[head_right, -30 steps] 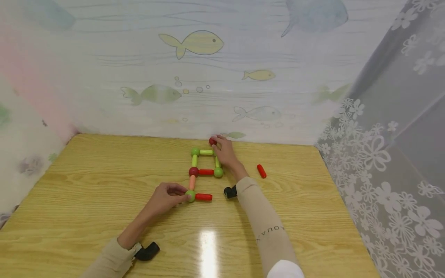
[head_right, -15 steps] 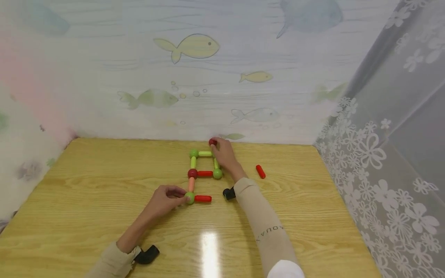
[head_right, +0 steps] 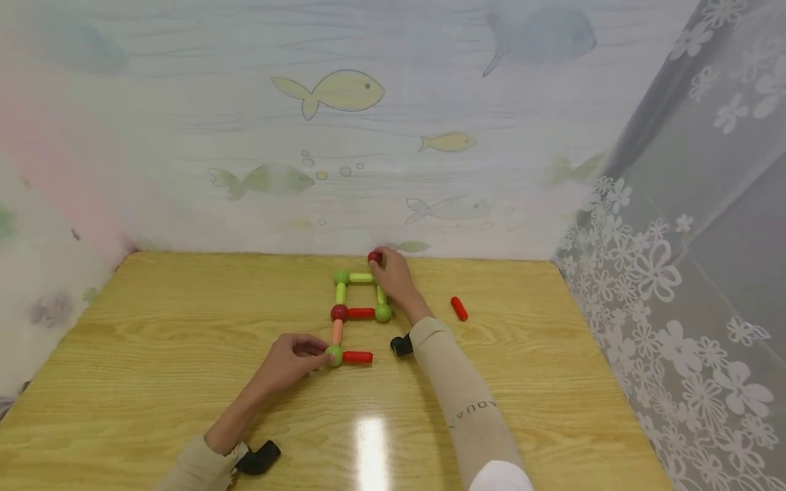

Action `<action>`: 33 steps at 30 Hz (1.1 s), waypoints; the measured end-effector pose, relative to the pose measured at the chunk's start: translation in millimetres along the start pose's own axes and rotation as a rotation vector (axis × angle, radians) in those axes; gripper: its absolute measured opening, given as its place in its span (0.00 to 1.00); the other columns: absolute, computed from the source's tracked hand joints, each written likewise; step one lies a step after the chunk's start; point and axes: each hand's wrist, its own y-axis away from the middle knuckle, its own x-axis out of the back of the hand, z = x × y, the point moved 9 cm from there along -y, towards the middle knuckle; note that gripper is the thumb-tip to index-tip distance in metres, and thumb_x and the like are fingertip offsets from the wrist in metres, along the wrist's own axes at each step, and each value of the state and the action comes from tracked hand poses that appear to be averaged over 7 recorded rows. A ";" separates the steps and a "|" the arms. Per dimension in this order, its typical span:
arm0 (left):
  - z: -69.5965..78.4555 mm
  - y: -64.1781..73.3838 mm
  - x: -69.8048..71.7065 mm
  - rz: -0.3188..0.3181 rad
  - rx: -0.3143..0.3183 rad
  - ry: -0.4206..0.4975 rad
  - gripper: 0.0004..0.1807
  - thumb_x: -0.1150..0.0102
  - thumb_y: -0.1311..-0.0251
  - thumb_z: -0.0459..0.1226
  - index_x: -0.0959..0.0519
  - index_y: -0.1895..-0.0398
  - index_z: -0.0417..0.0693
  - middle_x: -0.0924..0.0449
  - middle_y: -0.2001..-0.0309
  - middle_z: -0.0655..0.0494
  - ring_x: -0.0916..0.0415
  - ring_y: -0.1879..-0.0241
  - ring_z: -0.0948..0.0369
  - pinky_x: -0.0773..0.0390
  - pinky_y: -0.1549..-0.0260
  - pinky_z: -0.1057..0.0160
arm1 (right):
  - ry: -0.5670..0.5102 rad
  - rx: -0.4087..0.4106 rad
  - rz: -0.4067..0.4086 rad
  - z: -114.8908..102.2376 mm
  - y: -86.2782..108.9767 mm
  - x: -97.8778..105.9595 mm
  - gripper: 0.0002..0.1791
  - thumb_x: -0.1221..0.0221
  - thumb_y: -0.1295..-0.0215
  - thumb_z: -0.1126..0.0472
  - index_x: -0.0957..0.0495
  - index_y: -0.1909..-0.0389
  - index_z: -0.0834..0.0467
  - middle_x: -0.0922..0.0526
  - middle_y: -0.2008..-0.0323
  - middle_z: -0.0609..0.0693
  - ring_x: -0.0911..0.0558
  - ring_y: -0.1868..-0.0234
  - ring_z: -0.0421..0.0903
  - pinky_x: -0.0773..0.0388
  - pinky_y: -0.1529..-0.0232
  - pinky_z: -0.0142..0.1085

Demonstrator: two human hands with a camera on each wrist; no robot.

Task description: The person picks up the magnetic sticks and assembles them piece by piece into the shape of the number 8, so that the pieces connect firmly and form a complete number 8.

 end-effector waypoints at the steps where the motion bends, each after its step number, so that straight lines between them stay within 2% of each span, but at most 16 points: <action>1: -0.3 0.4 -0.2 -0.003 0.001 0.003 0.16 0.26 0.42 0.41 0.14 0.57 0.38 0.13 0.63 0.49 0.17 0.65 0.59 0.19 0.70 0.63 | 0.000 -0.012 -0.003 1.3 -0.2 -0.9 0.22 0.46 0.22 0.61 0.29 0.33 0.68 0.25 0.34 0.64 0.30 0.29 0.58 0.35 0.28 0.48; 9: -1.0 0.3 0.1 -0.004 -0.009 0.009 0.15 0.26 0.41 0.41 0.14 0.57 0.39 0.13 0.62 0.49 0.17 0.65 0.59 0.19 0.70 0.62 | -0.005 -0.080 0.004 8.5 -2.5 -6.0 0.23 0.42 0.24 0.57 0.26 0.38 0.69 0.21 0.40 0.64 0.24 0.36 0.58 0.28 0.33 0.48; 13: -2.6 -1.2 -0.1 -0.003 -0.007 0.003 0.15 0.26 0.41 0.41 0.14 0.58 0.39 0.13 0.62 0.49 0.17 0.65 0.60 0.18 0.68 0.63 | -0.006 -0.066 0.005 5.5 -5.2 -8.8 0.24 0.39 0.26 0.56 0.25 0.38 0.68 0.20 0.41 0.64 0.23 0.38 0.58 0.26 0.36 0.48; 19: -2.7 -3.1 -1.7 -0.009 -0.004 0.000 0.15 0.26 0.42 0.41 0.14 0.58 0.39 0.13 0.62 0.50 0.16 0.65 0.60 0.18 0.68 0.63 | 0.011 -0.039 0.013 2.0 -7.4 -10.0 0.20 0.39 0.26 0.60 0.23 0.41 0.68 0.18 0.46 0.63 0.21 0.44 0.57 0.24 0.40 0.47; 24: -2.7 -4.7 -0.3 -0.004 -0.006 0.000 0.15 0.26 0.42 0.41 0.13 0.58 0.39 0.13 0.62 0.50 0.16 0.65 0.60 0.18 0.67 0.63 | -0.063 -0.043 0.020 5.8 -7.5 -7.0 0.19 0.41 0.26 0.62 0.24 0.40 0.70 0.19 0.46 0.65 0.21 0.43 0.58 0.24 0.40 0.47; 33: -1.6 -3.9 2.5 -0.008 -0.010 0.005 0.15 0.26 0.41 0.40 0.14 0.57 0.38 0.13 0.62 0.49 0.16 0.65 0.60 0.18 0.68 0.64 | -0.188 -0.065 0.102 13.7 0.6 14.3 0.21 0.44 0.23 0.64 0.28 0.35 0.70 0.21 0.44 0.66 0.22 0.42 0.59 0.24 0.39 0.47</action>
